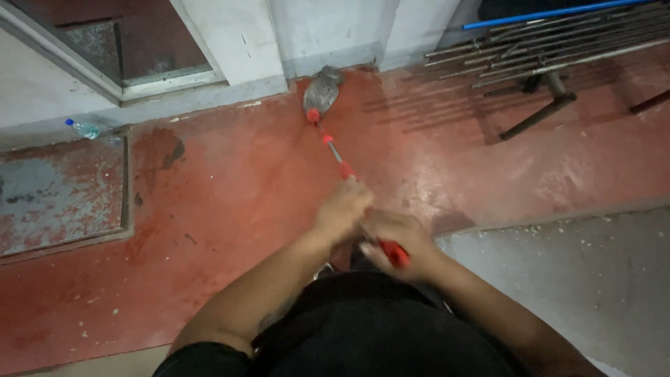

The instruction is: The person is mopping the red concrete floor with a wet mop.

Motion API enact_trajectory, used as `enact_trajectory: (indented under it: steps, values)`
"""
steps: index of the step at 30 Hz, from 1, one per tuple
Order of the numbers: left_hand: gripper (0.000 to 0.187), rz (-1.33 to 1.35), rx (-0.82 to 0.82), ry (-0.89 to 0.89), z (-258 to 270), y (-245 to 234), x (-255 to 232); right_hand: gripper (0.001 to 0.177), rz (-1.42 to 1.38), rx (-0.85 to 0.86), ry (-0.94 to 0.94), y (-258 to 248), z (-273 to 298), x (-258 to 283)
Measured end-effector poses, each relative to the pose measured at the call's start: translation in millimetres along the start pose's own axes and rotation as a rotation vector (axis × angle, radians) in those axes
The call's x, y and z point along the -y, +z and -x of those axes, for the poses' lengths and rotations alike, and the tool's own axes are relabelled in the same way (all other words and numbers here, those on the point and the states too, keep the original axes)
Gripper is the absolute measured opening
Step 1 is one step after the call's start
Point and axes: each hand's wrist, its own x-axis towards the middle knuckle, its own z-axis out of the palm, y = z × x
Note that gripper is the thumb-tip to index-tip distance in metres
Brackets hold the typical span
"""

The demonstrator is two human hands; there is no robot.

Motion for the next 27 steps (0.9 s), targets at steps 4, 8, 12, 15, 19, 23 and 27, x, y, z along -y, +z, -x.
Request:
enact_trajectory:
  steps: [4,8,12,15,19,23,27]
  values:
    - [0.021,0.068,-0.103,0.23,27.2,-5.8,-44.7,0.019,-0.115,0.079,-0.01,-38.9,10.6,56.3]
    - [0.028,0.138,-0.216,0.397,25.3,12.2,-50.8,0.022,-0.143,0.053,-0.149,-52.1,13.6,63.1]
    - [0.035,0.224,-0.123,0.361,4.2,7.2,-38.4,0.023,-0.179,-0.024,-0.206,-30.6,12.3,24.3]
    - [0.033,0.476,-0.001,0.213,-11.9,-1.9,-24.6,0.022,-0.172,-0.087,-0.247,-12.6,8.4,-17.1]
    - [0.029,0.984,0.033,-0.112,-34.4,2.6,0.3,0.017,-0.184,-0.199,-0.231,7.1,-3.6,-78.7]
    - [0.015,0.713,-0.105,0.062,-73.4,29.6,47.3,0.025,-0.26,-0.206,-0.114,11.9,-24.4,-105.6]
    - [0.031,-0.033,-0.339,0.557,-99.3,49.6,88.1,0.02,-0.296,-0.299,-0.209,30.5,-38.5,-126.2]
